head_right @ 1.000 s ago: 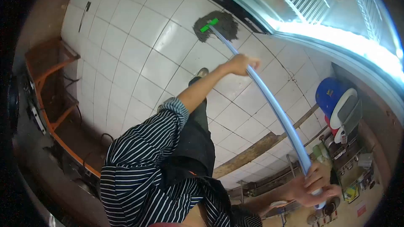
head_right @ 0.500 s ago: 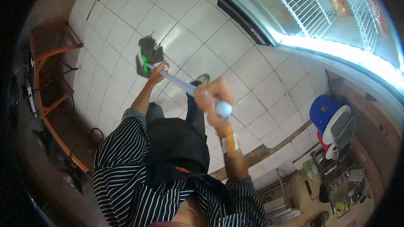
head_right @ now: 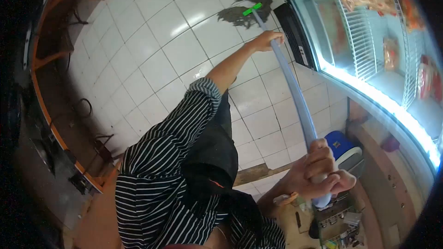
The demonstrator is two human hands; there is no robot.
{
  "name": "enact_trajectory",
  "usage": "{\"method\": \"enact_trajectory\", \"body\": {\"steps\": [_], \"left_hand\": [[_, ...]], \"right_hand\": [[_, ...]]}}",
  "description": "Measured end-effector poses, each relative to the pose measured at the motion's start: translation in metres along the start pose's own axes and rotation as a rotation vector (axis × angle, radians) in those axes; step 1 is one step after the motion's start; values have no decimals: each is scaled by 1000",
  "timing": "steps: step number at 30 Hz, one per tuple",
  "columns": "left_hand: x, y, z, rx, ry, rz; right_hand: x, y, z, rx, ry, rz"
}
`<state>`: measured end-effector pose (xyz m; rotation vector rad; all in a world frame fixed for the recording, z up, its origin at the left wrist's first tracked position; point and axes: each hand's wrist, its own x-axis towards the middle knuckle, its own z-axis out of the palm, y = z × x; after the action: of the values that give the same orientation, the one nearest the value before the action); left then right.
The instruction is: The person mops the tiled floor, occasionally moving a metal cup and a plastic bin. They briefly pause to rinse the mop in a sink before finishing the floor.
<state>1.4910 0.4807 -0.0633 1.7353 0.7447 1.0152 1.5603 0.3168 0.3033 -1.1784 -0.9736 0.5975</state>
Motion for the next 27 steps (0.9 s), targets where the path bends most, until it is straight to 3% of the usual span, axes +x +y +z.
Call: {"method": "enact_trajectory", "body": {"steps": [4,9,10,11,14,16,17,19,20,22,24,26,27], "left_hand": [[-41,12,-20,9,126,-5],[-142,41,-48,133,289,-152],[-171,47,-57,114,313,-271],[-202,54,-68,96,333,-387],[-306,72,-95,153,488,-415],[-377,73,-111,54,647,-340],[-411,85,-128,231,510,-555],[-462,102,-144,145,586,-493],[-473,118,-151,307,524,-710],[-477,135,-153,235,613,-514],[-471,145,-144,343,598,-626],[-445,139,-124,262,623,-555],[-427,136,-113,194,624,-474]], "right_hand": [[-18,-12,12,58,-159,31],[-39,-24,26,196,-187,142],[-50,-27,34,196,-201,146],[-61,-28,43,217,-272,188],[-106,-24,71,382,-536,260],[-150,-10,87,222,-572,212],[-167,1,88,60,-676,129],[-196,24,92,-105,-871,-11],[-206,25,101,117,-911,151],[-216,21,117,572,-945,478],[-206,13,108,547,-984,474],[-189,4,88,291,-885,462],[-174,14,63,41,-943,190]]}}
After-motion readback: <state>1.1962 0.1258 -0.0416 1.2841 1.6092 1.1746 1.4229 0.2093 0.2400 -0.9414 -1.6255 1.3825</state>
